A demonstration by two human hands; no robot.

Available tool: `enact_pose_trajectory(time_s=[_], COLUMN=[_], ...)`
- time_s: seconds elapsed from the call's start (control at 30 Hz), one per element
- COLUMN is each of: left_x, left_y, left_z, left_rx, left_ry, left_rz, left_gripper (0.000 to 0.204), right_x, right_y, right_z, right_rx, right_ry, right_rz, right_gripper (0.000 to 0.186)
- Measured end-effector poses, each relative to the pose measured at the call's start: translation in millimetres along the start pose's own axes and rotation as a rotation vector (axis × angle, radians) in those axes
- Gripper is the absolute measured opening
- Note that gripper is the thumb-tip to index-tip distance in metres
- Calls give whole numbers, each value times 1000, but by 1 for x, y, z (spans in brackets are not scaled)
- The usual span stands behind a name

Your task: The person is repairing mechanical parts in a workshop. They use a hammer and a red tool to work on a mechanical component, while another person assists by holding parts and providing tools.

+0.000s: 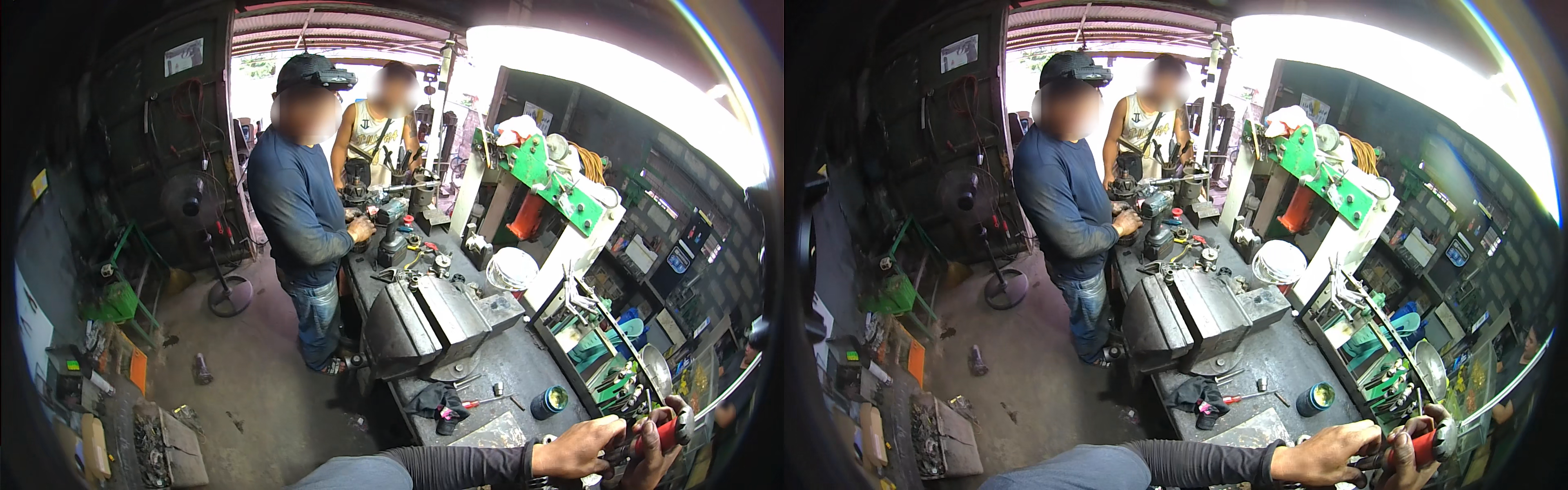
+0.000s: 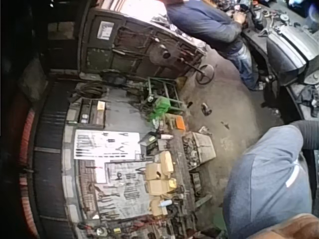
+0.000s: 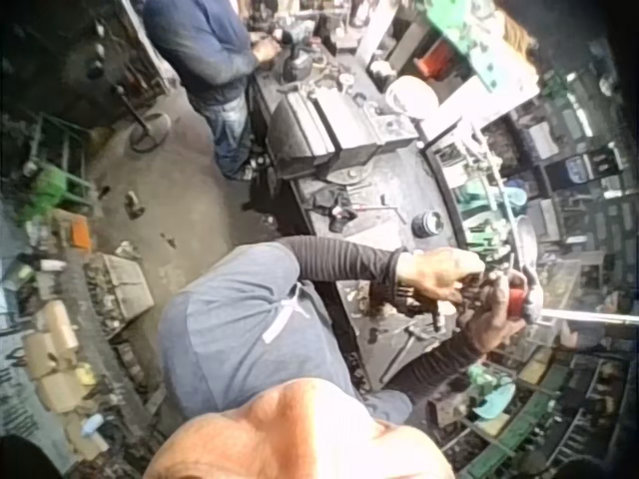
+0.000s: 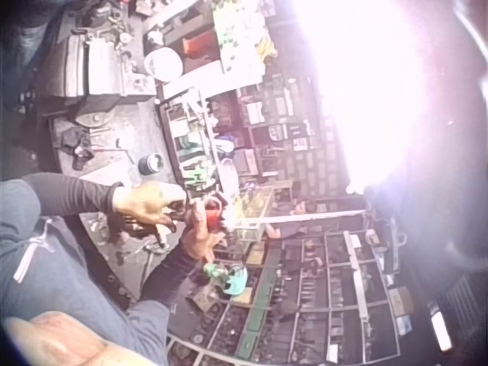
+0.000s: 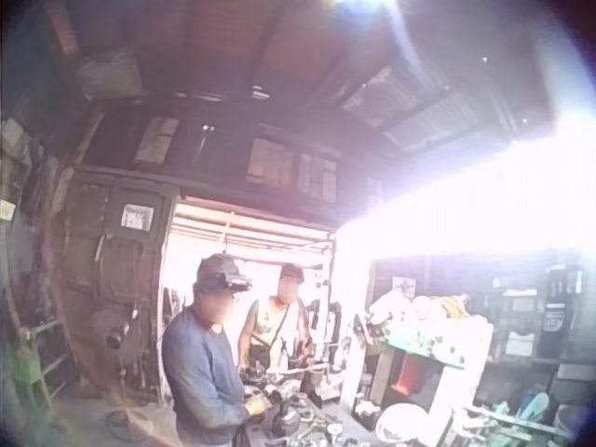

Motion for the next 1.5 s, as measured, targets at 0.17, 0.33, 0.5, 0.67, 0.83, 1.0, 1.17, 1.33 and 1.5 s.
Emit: enact_pose_trajectory(time_s=[0.17, 0.33, 0.5, 0.67, 0.83, 1.0, 1.17, 1.33, 1.5], left_x=[-3, 1, 7, 0, 6, 3, 7, 5, 1], left_y=[3, 1, 19, 5, 18, 2, 9, 13, 18], left_z=[-5, 6, 9, 7, 12, -2, 8, 11, 17], left_rx=[192, 50, 309, 106, 90, 162, -157, -45, -99], left_ry=[-161, 18, 72, -129, 34, -266, 51, -172, -66], left_rz=[-98, -25, -259, -5, -144, 123, -65, -17, 143], left_gripper=[46, 40, 38, 50, 51, 44, 78, 43, 45], right_x=[-1, -3, -2, 0, 0, 0, -1, -1, -4], right_y=[-1, 1, -1, 0, 0, -3, -6, -6, -9], right_z=[0, -1, -4, -9, -5, -12, -18, -14, -11], right_rx=[30, 3, 16, -23, -15, 106, -60, -170, -44], right_ry=[-28, -55, -48, -129, -85, -149, -82, -48, -88], right_rz=[35, 52, 81, 53, 117, 146, 50, -32, -15], right_gripper=[49, 50, 48, 45, 44, 28, 62, 54, 57])
Point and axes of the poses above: each hand's wrist, its own x-axis away from the middle knuckle, its own z-axis out of the back of the hand, y = z × x, the point moved 5 cm from there along -x, towards the middle knuckle, and after that the axes turned 11 degrees about z, right-handed, at the moved point
